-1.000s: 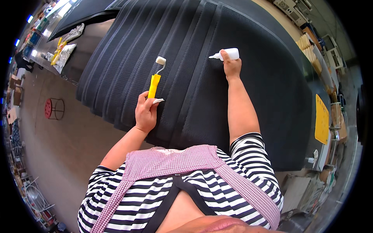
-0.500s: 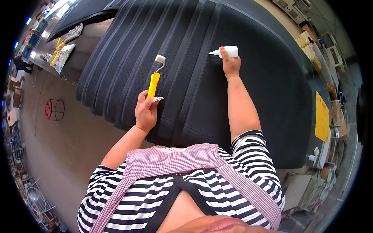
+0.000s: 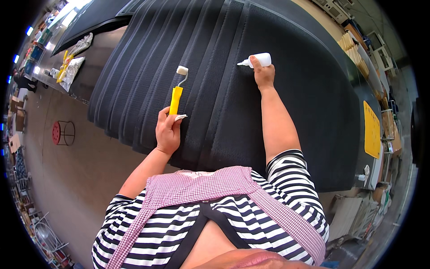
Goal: The person flips over a large black textured panel, then applies small white adhesive labels to specific spots using a roller tool and glue.
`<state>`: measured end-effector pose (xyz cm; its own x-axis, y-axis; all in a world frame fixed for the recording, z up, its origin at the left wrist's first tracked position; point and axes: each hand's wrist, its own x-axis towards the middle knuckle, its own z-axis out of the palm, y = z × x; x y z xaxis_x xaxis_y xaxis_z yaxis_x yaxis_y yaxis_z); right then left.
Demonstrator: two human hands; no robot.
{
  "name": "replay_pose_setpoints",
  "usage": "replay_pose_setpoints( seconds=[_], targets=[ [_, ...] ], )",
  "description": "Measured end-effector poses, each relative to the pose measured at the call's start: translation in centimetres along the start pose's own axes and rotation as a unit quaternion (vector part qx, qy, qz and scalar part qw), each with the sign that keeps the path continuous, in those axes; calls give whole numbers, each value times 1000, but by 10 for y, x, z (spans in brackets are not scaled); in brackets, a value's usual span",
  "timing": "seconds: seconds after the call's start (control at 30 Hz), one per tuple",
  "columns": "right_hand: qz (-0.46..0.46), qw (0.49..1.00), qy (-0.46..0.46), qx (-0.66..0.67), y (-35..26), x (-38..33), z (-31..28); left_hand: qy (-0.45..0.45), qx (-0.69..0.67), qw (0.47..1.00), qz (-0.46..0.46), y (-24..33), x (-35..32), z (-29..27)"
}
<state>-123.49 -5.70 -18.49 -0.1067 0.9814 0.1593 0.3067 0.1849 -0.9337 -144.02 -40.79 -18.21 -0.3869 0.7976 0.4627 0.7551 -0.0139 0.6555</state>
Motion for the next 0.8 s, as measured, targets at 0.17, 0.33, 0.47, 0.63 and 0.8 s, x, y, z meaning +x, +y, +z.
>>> replay_pose_setpoints(
  seconds=[0.17,0.33,0.47,0.63,0.8],
  targets=[
    [-22,999,-10,35,-2,-5,-3,1,-2,1000,-3,-2,-2,1],
    [-34,998,-30,48,-1,-5,-4,3,-4,1000,-7,0,-3,2],
    [-37,996,-48,62,-2,-6,-1,8,0,1000,-16,3,-4,-2],
    [-36,996,-52,68,2,-7,-11,18,-5,1000,11,0,1,6],
    [-20,992,-22,125,-3,-9,-7,12,-2,1000,-6,1,-2,1]
  ],
)
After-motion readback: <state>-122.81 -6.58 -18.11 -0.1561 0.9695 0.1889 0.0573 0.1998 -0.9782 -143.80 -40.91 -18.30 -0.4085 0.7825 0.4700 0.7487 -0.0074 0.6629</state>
